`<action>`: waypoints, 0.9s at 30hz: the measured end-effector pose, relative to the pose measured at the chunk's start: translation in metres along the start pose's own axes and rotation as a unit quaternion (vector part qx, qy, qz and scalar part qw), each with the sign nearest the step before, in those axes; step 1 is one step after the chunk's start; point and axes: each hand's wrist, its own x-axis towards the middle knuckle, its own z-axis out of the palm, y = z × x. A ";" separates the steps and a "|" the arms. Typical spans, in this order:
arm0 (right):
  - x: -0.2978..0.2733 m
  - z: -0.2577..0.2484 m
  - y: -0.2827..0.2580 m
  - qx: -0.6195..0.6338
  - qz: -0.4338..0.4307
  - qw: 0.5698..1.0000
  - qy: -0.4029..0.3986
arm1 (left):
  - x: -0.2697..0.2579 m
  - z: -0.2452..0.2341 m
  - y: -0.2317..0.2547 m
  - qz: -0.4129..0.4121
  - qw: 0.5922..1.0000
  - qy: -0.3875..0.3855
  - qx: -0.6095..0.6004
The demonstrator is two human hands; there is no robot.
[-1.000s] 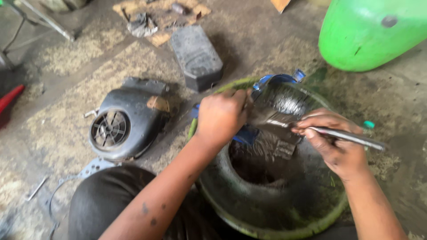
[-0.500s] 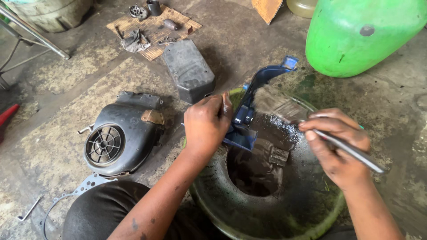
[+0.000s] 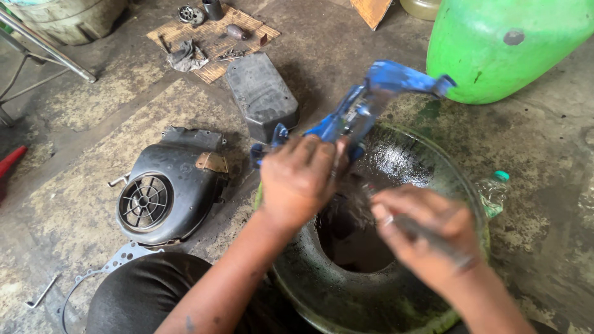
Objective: The person cleans a black plastic cover with a cloth, then picks up a blue mechanical housing. They use a screwdriver to scrape residue from the housing's interior and then scrub it thoroughly with a brush over a green basin. Finally, they wipe the blue housing with a cloth.
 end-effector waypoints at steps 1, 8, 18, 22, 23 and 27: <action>0.001 0.005 -0.005 0.002 -0.058 0.998 -0.017 | 0.001 0.001 0.006 -0.003 1.000 0.004 -0.004; 0.007 0.021 0.001 0.106 -0.025 0.991 -0.073 | 0.002 -0.003 0.003 0.016 1.000 -0.018 -0.016; -0.005 0.026 -0.001 0.138 0.002 0.990 0.008 | -0.005 0.006 -0.011 0.039 0.999 -0.016 0.000; -0.015 0.040 0.012 0.369 0.154 0.917 -0.007 | -0.009 0.003 -0.016 -0.012 1.000 -0.002 -0.020; -0.013 0.035 0.021 0.464 0.195 0.864 -0.002 | -0.008 0.003 -0.016 -0.030 0.999 0.009 -0.028; -0.005 0.024 0.027 0.313 0.013 0.949 -0.043 | -0.006 0.013 -0.005 -0.052 0.996 0.027 -0.064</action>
